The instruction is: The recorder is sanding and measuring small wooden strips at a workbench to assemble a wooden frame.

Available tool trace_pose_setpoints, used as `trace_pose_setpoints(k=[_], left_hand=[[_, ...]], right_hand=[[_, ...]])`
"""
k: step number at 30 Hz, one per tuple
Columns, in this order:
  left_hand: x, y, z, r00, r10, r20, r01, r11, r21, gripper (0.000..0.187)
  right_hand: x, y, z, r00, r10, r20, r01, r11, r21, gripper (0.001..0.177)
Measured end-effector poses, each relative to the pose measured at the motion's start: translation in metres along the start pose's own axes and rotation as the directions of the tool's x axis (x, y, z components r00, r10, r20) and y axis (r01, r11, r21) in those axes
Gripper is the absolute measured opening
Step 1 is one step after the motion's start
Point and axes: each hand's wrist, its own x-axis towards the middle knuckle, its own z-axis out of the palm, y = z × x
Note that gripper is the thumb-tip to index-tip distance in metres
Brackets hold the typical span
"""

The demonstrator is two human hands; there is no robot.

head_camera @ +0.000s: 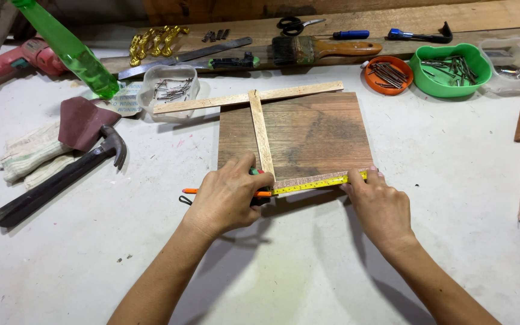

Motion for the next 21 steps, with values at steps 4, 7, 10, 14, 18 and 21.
trace_pose_setpoints(k=[4,7,10,14,18,21], left_hand=[[-0.001,-0.001,-0.002,0.998,0.027,-0.055,-0.028,1.0,-0.006,0.044],[0.0,0.0,-0.001,1.0,-0.01,0.015,0.01,1.0,0.003,0.035],[0.0,-0.001,0.0,1.0,-0.018,0.019,0.018,1.0,0.004,0.038],[-0.001,-0.003,-0.001,1.0,-0.009,0.005,0.009,1.0,-0.025,0.042],[-0.006,-0.007,-0.005,0.997,0.015,-0.073,-0.019,0.998,-0.061,0.04],[-0.006,-0.01,-0.005,0.997,-0.006,-0.074,0.001,0.998,-0.065,0.038]], right_hand=[[-0.001,0.007,0.006,1.0,0.006,0.025,-0.008,0.998,0.068,0.038],[-0.003,0.008,0.004,0.997,-0.012,-0.075,0.015,0.999,0.035,0.035],[-0.006,0.01,0.013,1.0,0.03,-0.007,-0.029,0.995,0.098,0.03],[-0.004,0.015,0.036,0.89,-0.068,-0.452,0.127,0.987,0.101,0.019],[0.002,0.014,0.028,0.78,-0.083,-0.62,0.172,0.982,0.084,0.016],[0.006,0.014,0.026,0.76,-0.091,-0.643,0.203,0.974,0.102,0.017]])
